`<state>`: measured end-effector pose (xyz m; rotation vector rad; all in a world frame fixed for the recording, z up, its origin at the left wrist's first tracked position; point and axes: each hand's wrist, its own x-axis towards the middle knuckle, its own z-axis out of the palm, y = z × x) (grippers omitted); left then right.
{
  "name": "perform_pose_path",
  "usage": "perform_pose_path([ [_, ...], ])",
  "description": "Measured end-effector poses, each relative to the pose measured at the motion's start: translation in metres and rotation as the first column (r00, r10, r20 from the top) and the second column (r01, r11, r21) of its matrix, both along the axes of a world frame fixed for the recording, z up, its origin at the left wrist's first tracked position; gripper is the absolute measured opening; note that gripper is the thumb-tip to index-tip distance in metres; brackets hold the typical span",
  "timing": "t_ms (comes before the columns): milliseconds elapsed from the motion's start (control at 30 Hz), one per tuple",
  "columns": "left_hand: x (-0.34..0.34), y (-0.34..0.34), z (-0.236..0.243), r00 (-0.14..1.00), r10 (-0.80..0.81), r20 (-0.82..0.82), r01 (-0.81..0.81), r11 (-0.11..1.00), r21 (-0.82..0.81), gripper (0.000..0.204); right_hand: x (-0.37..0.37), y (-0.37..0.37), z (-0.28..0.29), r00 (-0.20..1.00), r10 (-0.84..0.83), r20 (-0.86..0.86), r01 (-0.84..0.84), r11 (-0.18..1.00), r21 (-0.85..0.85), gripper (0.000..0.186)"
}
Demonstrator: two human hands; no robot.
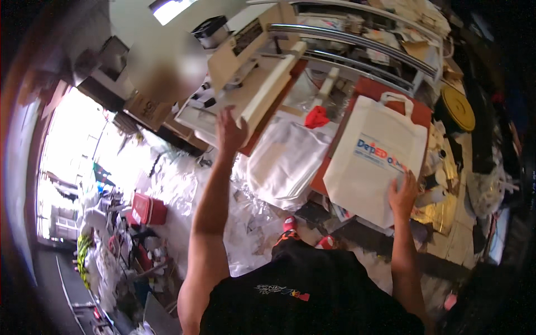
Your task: The person positions tote bags and transfer sheets onto a heat press, operates the heat press to apply the prints, and stacks the printed tote bags on a table by hand.
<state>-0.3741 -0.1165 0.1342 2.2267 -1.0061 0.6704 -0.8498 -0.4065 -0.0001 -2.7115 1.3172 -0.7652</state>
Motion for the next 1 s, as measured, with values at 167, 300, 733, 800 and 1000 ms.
perform_pose_path([
  [167,0.116,0.095,0.020,0.950,0.277,0.146,-0.310,0.898,0.311,0.046,0.014,0.013,-0.002,1.000,-0.002,-0.008,0.003,0.998,0.064,0.055],
  [300,0.120,0.033,0.041,0.934,0.319,0.164,-0.350,0.714,0.606,0.042,0.001,-0.005,-0.002,0.996,-0.087,0.035,0.088,0.996,-0.023,0.053],
  [733,0.035,0.008,0.057,0.992,-0.003,0.130,-0.078,0.785,0.615,0.033,-0.005,-0.001,-0.002,0.995,-0.102,0.014,0.102,0.995,0.001,0.061],
  [800,0.015,-0.002,0.054,0.996,-0.073,0.051,0.027,0.792,0.610,0.032,-0.006,0.000,-0.002,0.994,-0.113,-0.010,0.113,0.992,0.057,0.063],
  [1000,-0.052,-0.027,0.006,0.928,-0.371,0.016,0.354,0.897,0.265,0.020,-0.004,0.007,0.011,0.996,-0.076,0.040,0.071,0.992,0.108,0.064],
])
